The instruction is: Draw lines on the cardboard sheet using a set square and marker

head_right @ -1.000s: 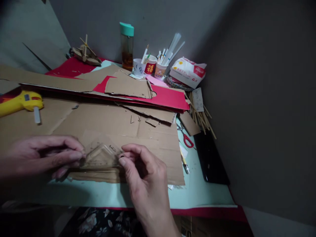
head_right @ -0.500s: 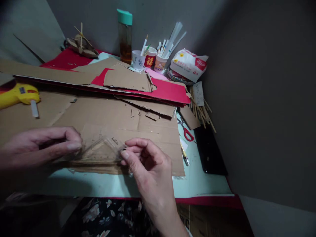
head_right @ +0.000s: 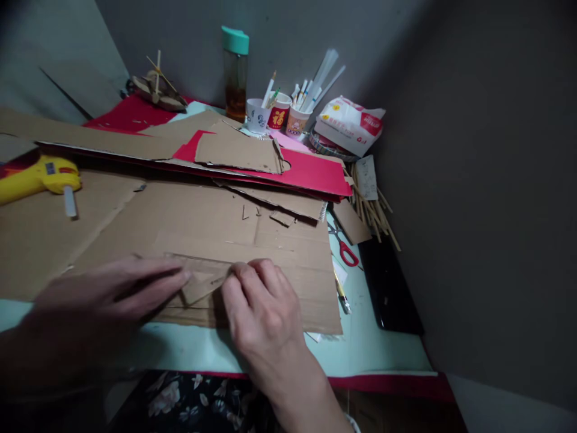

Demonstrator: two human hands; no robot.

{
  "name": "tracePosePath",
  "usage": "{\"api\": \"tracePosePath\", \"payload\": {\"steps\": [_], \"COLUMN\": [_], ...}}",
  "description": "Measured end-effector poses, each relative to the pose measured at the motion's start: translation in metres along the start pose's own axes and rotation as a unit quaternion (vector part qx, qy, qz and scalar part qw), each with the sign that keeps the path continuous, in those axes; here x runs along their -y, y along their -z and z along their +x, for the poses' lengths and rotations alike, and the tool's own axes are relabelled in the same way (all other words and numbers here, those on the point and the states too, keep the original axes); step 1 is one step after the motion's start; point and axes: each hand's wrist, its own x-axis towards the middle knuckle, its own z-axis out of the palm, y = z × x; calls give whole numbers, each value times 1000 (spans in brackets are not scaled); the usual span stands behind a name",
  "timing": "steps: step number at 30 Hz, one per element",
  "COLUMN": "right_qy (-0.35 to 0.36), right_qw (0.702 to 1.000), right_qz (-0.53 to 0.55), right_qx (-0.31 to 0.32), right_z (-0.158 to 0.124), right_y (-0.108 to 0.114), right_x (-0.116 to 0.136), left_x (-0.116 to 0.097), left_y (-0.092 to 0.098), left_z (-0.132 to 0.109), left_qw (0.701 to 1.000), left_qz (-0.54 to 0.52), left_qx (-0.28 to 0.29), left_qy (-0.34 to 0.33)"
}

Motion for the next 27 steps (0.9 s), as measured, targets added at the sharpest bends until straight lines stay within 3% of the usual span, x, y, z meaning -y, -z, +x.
{"api": "tracePosePath", "payload": {"steps": [3, 7, 12, 18, 21, 27], "right_qy": [-14, -52, -79, -34, -14, 7], "right_qw": [999, 992, 989, 997, 998, 995], "right_qz": [7, 48, 84, 68, 44, 21], "right_qx": [43, 100, 89, 28, 49, 99], "right_z": [-3, -12, -19, -13, -9, -8], "right_y": [-1, 3, 2, -3, 1, 7], "right_x": [3, 4, 2, 0, -3, -6], "left_x": [-7, -17, -22, -25, -24, -30], "left_y": [-5, -5, -8, -7, -8, -15], "left_z": [-3, -7, -11, -16, -17, -20], "left_qw": [998, 998, 994, 975, 970, 976], "left_qz": [35, 43, 78, 165, 184, 184], "left_qx": [14, 12, -7, -32, -36, -49], "left_qy": [-53, -54, -83, -142, -151, -107]}}
